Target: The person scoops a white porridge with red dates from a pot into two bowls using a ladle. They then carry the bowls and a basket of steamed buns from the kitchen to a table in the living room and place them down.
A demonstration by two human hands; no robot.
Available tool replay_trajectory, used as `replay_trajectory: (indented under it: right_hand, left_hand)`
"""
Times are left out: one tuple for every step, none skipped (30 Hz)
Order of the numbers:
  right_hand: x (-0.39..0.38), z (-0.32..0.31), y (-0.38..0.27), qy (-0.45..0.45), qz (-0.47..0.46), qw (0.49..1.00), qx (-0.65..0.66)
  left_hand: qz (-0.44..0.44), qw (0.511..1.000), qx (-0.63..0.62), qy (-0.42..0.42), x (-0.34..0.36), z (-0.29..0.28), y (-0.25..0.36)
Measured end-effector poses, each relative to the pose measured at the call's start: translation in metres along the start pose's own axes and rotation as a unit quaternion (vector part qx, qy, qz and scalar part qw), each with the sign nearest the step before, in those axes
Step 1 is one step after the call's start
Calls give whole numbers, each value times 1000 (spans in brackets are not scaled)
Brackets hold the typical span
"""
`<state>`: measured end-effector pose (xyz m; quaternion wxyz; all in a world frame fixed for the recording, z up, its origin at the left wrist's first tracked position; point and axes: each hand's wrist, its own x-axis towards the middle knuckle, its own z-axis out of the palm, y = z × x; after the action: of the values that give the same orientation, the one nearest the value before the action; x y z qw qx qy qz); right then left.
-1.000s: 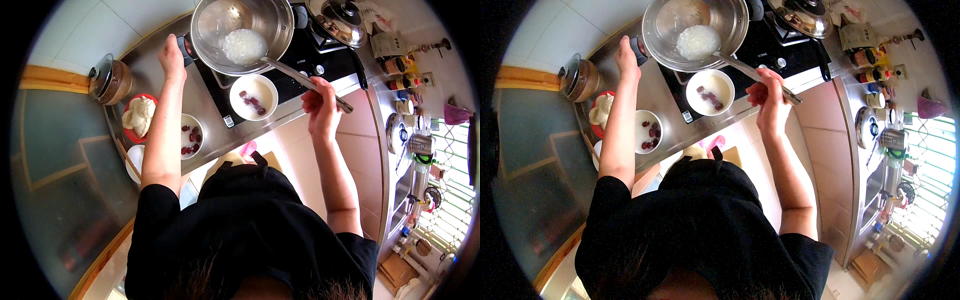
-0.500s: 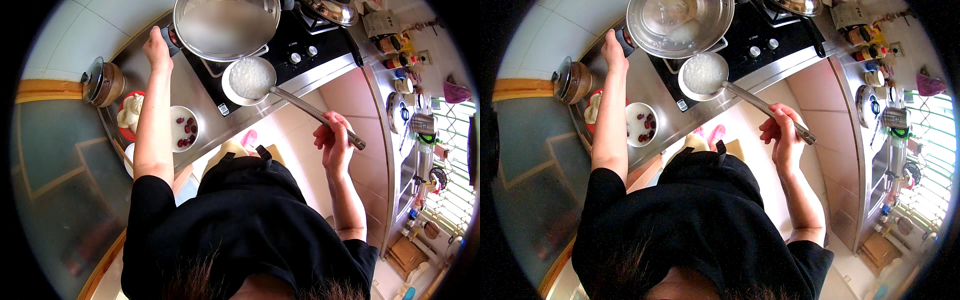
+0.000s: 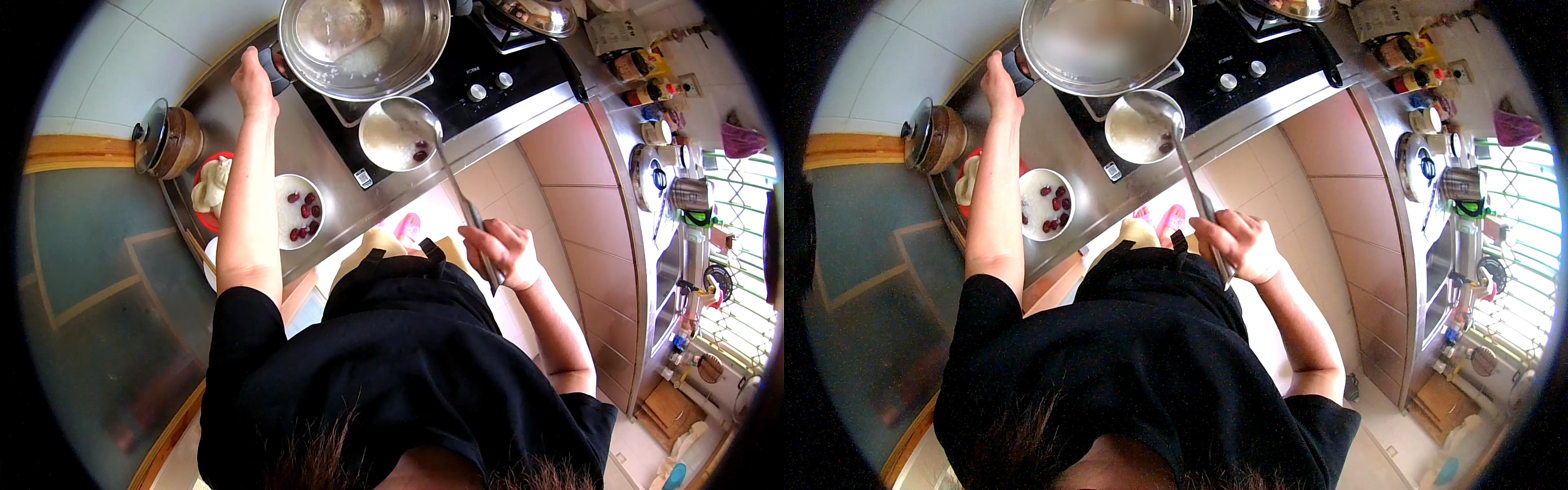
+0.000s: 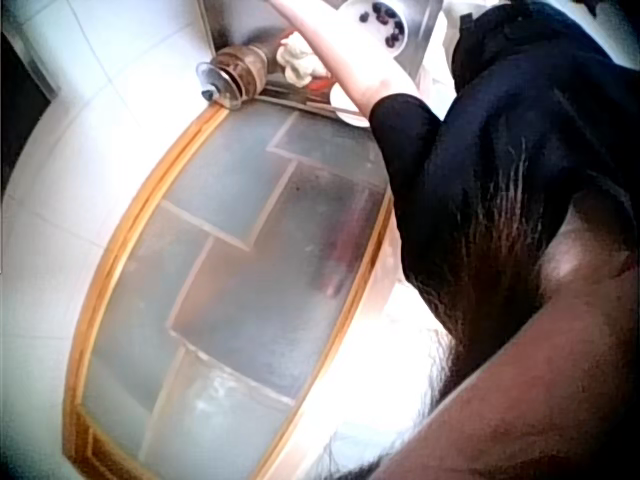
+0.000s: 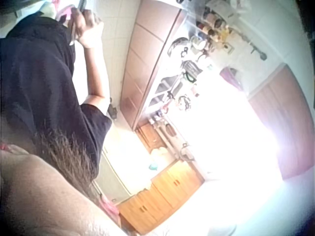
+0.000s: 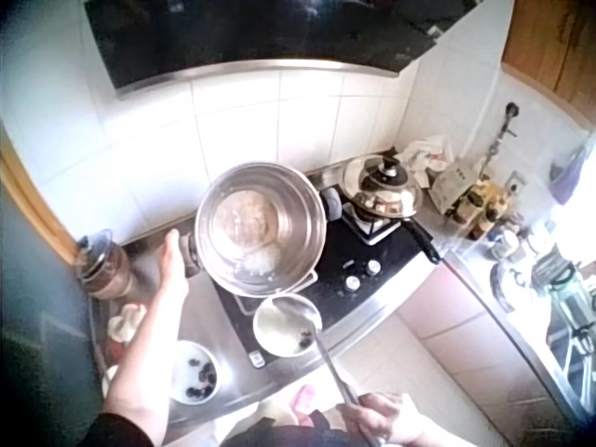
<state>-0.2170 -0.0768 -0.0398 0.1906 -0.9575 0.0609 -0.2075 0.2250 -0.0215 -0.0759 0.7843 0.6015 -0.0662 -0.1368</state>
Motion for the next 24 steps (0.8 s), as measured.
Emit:
replay_trajectory:
  right_hand:
    - [0, -3, 1, -22, -34, 999, -23]
    - [1, -4, 1, -27, -47, 998, -24]
    - [1, -6, 2, -32, -60, 997, -26]
    - [2, -8, 2, -37, -73, 996, -27]
    - [2, -11, 1, -38, -49, 998, 9]
    - [5, -16, -1, -19, -22, 999, 23]
    - [8, -22, -4, 11, 5, 999, 39]
    - [11, -26, -5, 41, 33, 997, 54]
    - [10, -26, -1, 77, 41, 993, 78]
    - [17, -33, -3, 98, 41, 991, 87]
    - [24, -39, -2, 111, 37, 989, 90]
    - [31, -42, 1, 124, 33, 987, 92]
    - [40, -42, 4, 134, 31, 986, 93]
    - [50, -42, 8, 131, 52, 986, 91]
    - [62, -34, 16, 148, 70, 981, 101]
    - [77, -23, 26, 165, 87, 976, 112]
    - [95, -13, 33, 182, 129, 962, 156]
    - [115, -2, 41, 197, 167, 944, 204]
    - [130, 12, 55, 207, 175, 939, 210]
    - [143, 26, 70, 216, 182, 934, 218]
    - [157, 34, 79, 225, 147, 947, 175]
    - [168, 40, 87, 234, 113, 957, 131]
    - [175, 48, 94, 227, 109, 960, 124]
    - [179, 53, 98, 228, 99, 963, 102]
  left_hand:
    - [1, 1000, 4, -13, 3, -4, -3]
    - [-3, 1000, -5, -20, 5, -5, -5]
    - [-6, 1000, -15, -27, 7, -5, -6]
    - [-10, 999, -25, -33, 8, -6, -7]
    - [-17, 999, -13, -32, 7, -5, -4]
    - [-24, 999, -2, -30, 4, -5, -2]
    - [-31, 999, 10, -28, 0, -4, 1]
    - [-30, 999, 10, -21, -3, -2, 4]
    - [-29, 999, 10, -13, -7, 0, 8]
    - [-28, 1000, 10, -4, -12, 3, 12]
    - [-9, 1000, -1, 14, -20, 10, 18]
    - [-11, 1000, 6, 16, -19, 10, 18]
    - [-14, 1000, 14, 18, -18, 9, 18]
    - [-15, 999, 21, 22, -18, 8, 20]
    - [-19, 999, 17, 23, -17, 7, 20]
    - [-24, 999, 12, 25, -17, 6, 21]
    - [-30, 999, 9, 24, -16, 7, 20]
    - [-45, 999, 4, 31, -14, 6, 21]
    - [-60, 998, -1, 33, -12, 8, 21]
    - [-75, 996, -6, 38, -9, 9, 23]
    - [-72, 997, -3, 10, -10, 8, 24]
    - [-71, 997, 0, -20, -13, 8, 26]
    - [-69, 997, 2, -45, -13, 5, 27]
    - [-69, 996, 3, -65, -9, 2, 24]
